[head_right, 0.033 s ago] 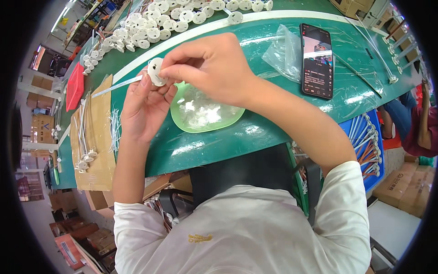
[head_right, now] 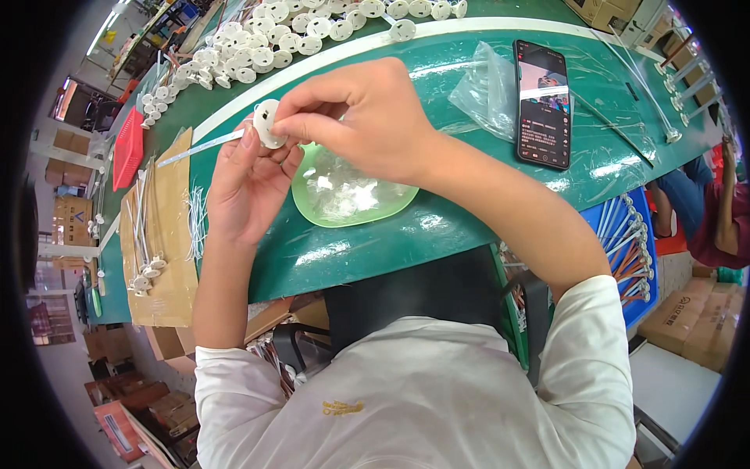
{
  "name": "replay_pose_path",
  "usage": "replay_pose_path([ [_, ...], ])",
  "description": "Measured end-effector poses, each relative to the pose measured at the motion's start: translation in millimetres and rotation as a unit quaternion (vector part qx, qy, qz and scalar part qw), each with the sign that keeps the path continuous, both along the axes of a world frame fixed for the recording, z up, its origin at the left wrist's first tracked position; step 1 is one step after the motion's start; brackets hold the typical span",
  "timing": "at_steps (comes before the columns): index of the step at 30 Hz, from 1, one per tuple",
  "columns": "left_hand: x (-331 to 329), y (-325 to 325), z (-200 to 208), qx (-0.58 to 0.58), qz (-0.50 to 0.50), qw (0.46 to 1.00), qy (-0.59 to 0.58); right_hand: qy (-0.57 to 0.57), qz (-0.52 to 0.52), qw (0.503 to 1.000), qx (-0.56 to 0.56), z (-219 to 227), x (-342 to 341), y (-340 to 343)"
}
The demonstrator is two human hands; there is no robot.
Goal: Assembling small plastic base components onto LED light strips using a hand tool.
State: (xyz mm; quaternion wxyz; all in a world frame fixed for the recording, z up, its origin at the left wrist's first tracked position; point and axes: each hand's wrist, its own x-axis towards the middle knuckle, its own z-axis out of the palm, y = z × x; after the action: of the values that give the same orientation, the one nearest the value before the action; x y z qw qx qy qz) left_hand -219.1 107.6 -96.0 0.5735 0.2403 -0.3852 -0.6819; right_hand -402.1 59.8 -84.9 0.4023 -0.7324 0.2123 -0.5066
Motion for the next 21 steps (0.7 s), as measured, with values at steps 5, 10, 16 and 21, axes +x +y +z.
replay_pose_path([
  [5, -1, -1, -5, 0.013, 0.012, 1.0, 0.011, -0.003, -0.084, 0.985, -0.149, -6, 3, 0],
  [10, 2, -2, -6, -0.001, 0.051, 0.998, -0.022, 0.002, -0.1, 0.966, -0.238, -16, 14, -8],
  [16, 7, -6, -8, 0.013, 0.042, 0.999, -0.026, 0.022, -0.049, 0.979, -0.198, -12, 6, -11],
  [21, 2, -3, -6, 0.012, 0.035, 0.999, -0.036, 0.024, 0.048, 0.997, -0.056, -6, -2, -10],
])
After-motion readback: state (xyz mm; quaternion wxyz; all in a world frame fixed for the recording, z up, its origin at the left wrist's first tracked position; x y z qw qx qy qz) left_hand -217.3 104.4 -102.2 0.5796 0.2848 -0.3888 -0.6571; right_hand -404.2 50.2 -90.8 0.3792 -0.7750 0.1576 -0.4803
